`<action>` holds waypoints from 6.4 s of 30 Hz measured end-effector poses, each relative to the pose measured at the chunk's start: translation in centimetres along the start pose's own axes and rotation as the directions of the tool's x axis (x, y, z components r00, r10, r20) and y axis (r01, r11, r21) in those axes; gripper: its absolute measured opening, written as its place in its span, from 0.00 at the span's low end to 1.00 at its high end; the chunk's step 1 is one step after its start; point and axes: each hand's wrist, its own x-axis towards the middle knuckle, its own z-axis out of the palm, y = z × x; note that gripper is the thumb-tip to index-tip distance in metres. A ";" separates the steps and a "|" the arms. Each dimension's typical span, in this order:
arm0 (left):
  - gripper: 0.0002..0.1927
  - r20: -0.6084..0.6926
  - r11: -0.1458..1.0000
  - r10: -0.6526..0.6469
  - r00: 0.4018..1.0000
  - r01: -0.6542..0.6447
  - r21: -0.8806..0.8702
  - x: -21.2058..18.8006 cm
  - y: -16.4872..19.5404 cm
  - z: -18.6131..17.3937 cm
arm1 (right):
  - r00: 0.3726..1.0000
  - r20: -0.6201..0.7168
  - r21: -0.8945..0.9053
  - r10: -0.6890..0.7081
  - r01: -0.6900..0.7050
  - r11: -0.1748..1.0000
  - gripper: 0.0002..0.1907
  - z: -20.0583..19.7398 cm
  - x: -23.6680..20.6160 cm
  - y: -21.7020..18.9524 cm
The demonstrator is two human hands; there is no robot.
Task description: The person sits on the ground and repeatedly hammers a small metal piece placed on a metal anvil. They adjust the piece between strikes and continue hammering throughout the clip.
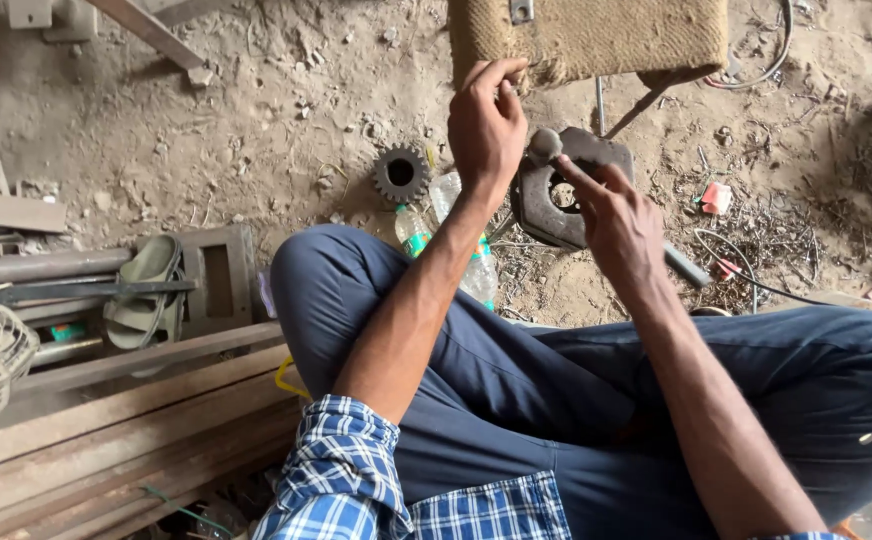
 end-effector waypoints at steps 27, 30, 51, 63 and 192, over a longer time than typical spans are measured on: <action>0.12 0.017 1.000 -0.018 1.000 0.018 -0.008 -0.4 -1.1 0.4 | 0.997 0.061 0.137 0.043 -0.051 0.989 0.20 0.1 -0.5 0.2; 0.12 0.012 0.999 -0.034 0.999 0.033 0.011 -0.2 -1.0 0.2 | 0.997 0.071 0.079 0.012 -0.018 0.997 0.22 0.0 -0.8 -0.2; 0.06 0.085 0.997 -0.078 0.993 0.076 0.023 -0.7 -2.1 1.1 | 1.000 0.017 0.179 -0.022 0.019 0.984 0.19 0.3 -0.8 2.5; 0.15 0.426 0.970 -0.242 0.872 0.215 0.113 -3.1 -3.6 2.7 | 0.954 0.068 0.220 0.292 -0.300 0.928 0.18 0.3 -0.6 7.7; 0.24 0.696 0.925 0.002 0.718 -0.265 0.271 -6.4 -0.8 0.5 | 0.205 0.472 -0.266 0.857 -0.894 0.361 0.28 -22.7 -43.2 2.3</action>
